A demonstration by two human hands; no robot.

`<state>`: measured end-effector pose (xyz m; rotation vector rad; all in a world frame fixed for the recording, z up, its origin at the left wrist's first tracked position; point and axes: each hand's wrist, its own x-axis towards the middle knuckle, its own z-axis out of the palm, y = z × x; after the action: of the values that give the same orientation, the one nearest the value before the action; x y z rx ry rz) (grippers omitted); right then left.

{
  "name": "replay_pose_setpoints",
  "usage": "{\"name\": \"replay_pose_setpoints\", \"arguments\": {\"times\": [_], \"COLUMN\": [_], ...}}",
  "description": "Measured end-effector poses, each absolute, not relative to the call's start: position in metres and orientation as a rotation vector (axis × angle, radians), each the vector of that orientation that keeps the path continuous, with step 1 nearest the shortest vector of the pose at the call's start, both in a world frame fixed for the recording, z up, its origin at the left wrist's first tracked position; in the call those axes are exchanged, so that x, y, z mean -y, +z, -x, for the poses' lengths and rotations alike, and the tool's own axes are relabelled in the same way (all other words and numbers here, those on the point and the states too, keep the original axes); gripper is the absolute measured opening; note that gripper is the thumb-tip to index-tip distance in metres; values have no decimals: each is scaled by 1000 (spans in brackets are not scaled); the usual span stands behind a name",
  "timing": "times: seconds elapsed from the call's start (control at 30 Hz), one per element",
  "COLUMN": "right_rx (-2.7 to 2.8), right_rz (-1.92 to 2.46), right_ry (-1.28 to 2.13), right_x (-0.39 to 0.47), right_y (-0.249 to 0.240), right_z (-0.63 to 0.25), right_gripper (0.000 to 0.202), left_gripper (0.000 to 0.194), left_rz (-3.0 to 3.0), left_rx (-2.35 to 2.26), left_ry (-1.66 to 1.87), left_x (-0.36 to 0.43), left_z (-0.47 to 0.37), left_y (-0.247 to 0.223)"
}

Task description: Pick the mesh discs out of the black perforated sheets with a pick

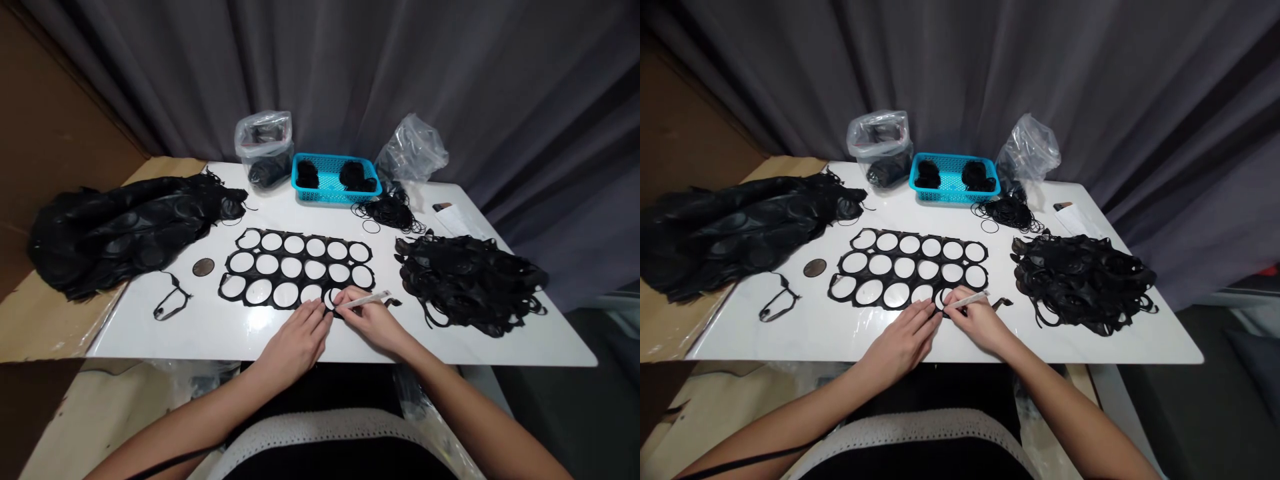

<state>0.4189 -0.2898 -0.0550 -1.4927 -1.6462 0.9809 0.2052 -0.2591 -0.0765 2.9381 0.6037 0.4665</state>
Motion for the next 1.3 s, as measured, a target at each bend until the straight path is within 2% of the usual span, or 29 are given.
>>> {"name": "replay_pose_setpoints", "arguments": {"times": [0.47,0.67,0.8,0.93,1.13,1.3], "right_rx": [1666,1886,2061,1831,1434,1328], "right_rz": [1482,1482,1475,1557,1953,2078], "right_ry": [939,720,588,426,43,-35], "right_x": [291,304,309,272,184,149], "right_y": [-57,-57,-59,-49,-33,-45], "right_z": [-418,-404,-400,-443,-558,-609], "right_gripper": [18,13,21,19,14,13], "left_gripper": [43,45,44,43,41,42], "left_rz": [-2908,-2905,-2941,-2949,-2918,-2854], "left_rx": [-596,-602,-602,-576,-581,-596], "left_ry": [458,447,434,446,493,513], "left_x": [258,259,259,257,256,253], "left_z": [-205,-204,-203,-203,-202,-201], "left_y": [-74,-75,-77,-77,-76,-73]}}
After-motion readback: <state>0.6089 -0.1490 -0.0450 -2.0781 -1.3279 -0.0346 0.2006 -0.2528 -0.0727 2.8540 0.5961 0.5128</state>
